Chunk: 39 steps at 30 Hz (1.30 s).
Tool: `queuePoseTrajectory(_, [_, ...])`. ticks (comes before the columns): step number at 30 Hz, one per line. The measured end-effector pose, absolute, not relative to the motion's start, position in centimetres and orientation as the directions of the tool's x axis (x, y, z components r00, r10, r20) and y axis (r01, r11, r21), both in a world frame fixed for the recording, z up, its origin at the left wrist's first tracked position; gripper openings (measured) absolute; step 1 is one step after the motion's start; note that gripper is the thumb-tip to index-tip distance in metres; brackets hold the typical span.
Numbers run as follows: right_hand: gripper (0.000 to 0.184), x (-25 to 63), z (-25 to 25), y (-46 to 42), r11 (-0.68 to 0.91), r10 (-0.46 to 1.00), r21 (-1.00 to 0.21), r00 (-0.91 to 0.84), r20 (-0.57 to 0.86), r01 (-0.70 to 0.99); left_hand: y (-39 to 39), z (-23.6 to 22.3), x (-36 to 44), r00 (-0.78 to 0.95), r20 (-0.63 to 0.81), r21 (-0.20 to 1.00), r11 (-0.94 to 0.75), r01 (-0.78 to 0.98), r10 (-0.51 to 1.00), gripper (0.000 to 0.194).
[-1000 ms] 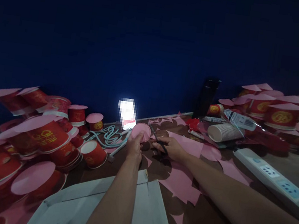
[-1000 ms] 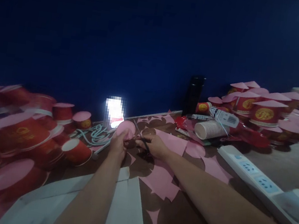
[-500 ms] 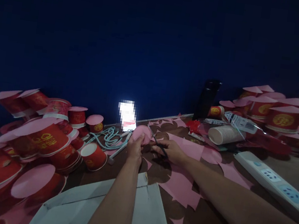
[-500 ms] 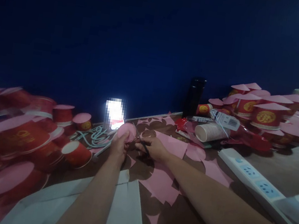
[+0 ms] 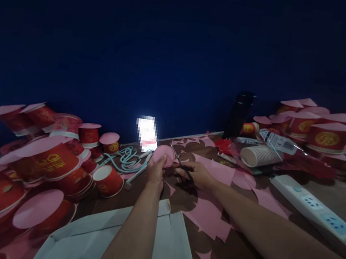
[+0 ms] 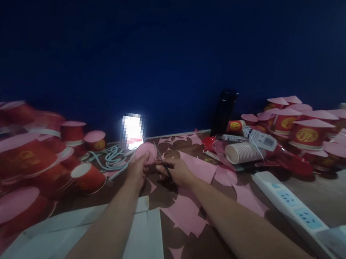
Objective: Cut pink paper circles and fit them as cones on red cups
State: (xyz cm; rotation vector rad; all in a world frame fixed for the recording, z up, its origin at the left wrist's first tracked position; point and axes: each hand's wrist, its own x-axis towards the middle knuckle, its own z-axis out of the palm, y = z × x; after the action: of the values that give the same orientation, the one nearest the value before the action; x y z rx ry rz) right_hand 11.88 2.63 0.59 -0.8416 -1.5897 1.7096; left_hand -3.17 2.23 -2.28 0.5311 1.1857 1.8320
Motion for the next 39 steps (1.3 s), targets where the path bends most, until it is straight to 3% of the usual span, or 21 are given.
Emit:
queuePoseTrajectory(10, [0.056, 11.9, 0.5, 2.5, -0.103, 0.804, -0.993, -0.592, -0.052, -0.052, 2.4, -2.2, -3.2, -0.552, -0.123, 0.884, -0.162, -0.439, 0.825, 0.048])
queuePoseTrajectory(28, [0.052, 11.9, -0.3, 3.2, 0.024, 0.820, -1.000, -0.572, 0.019, 0.001, 2.6, -2.3, -3.2, -0.580, -0.101, 0.889, -0.188, -0.417, 0.808, 0.046])
queuePoseTrajectory(39, [0.045, 11.9, -1.0, 3.6, 0.010, 0.829, -1.000, -0.559, 0.010, -0.004, 2.1, -1.7, -3.0, -0.581, -0.103, 0.886, -0.191, -0.422, 0.807, 0.046])
